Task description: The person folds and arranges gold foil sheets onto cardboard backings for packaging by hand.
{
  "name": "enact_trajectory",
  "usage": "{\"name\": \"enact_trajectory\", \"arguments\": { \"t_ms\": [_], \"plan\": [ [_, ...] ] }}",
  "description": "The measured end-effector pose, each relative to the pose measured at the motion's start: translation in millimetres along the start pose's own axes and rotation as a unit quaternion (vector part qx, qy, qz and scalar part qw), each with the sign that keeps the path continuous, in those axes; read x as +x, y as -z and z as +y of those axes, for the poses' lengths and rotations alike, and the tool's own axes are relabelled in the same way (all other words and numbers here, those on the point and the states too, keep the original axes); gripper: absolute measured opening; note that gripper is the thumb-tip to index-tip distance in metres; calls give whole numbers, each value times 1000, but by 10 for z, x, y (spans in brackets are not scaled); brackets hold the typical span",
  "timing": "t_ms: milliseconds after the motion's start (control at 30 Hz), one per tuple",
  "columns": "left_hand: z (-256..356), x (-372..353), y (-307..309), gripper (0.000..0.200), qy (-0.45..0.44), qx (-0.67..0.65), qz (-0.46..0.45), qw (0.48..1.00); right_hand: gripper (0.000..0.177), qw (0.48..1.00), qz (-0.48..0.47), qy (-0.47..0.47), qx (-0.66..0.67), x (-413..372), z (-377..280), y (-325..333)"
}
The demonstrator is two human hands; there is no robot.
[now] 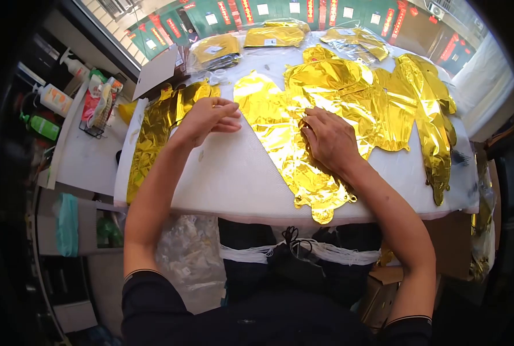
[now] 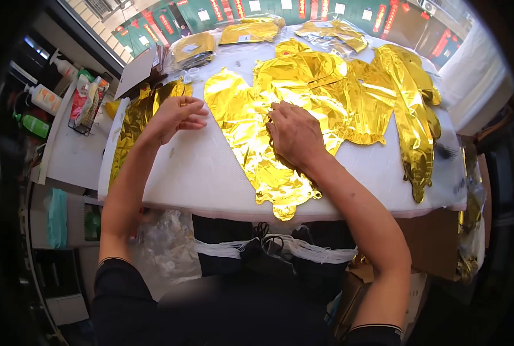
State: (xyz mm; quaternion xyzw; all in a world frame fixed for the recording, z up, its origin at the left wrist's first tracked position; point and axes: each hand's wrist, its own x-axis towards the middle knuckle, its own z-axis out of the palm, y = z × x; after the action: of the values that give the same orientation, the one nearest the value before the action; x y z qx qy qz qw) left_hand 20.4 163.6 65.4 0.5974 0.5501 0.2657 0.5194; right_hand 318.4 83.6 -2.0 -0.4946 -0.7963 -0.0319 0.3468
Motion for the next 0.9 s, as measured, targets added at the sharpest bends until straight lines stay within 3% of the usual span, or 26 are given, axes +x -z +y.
{"name": "enact_trajectory", "arguments": {
  "t_ms": [67,100,233,333,400,467,533,567,600,667,700,733,800,900],
  "plan": [
    [-92,-54,-5,45,95,-124,-39,987,18,1000,-9,-3,4,-3,6,17],
    [-159,-64,-48,45,100,-173,-32,979,18,1000,-19,-6,6,-8,5,25],
    [-171,13,-128,41,120,-224,-36,967,17,1000,-18,-5,4,-12,23,5],
    [-65,7,-283,34,151,-205,-90,963,17,1000,-16,-3,0,-12,18,9],
    [-25,-9,-415,32,49,-66,-61,995,18,1000,-25,-14,-9,-15,8,13],
    [-83,34,-462,31,1,-81,-97,992,18,999,-28,-18,-8,-10,-2,29],
    [-126,75,-528,38,-174,70,-126,974,19,999,-32,-20,-5,-20,4,33],
    [-160,68,-532,52,-212,166,-116,956,19,999,-35,-23,-1,-18,4,33],
    [-169,48,-565,52,-211,166,-116,956,20,999,-37,-25,2,-12,6,28],
    [-199,13,-658,65,-413,342,9,844,19,999,-29,-22,3,-15,15,12],
    [-161,-46,-715,71,-383,294,0,876,19,1000,-21,-18,3,-20,19,10],
    [-177,-32,-763,71,-382,293,-3,876,19,1000,-22,-21,2,-21,25,10],
    [-239,-6,-826,71,-292,223,52,929,19,1000,-22,-13,4,-20,26,7],
    [-332,7,-872,72,-331,245,32,911,19,1000,-23,-20,2,-15,22,2]
  ]
}}
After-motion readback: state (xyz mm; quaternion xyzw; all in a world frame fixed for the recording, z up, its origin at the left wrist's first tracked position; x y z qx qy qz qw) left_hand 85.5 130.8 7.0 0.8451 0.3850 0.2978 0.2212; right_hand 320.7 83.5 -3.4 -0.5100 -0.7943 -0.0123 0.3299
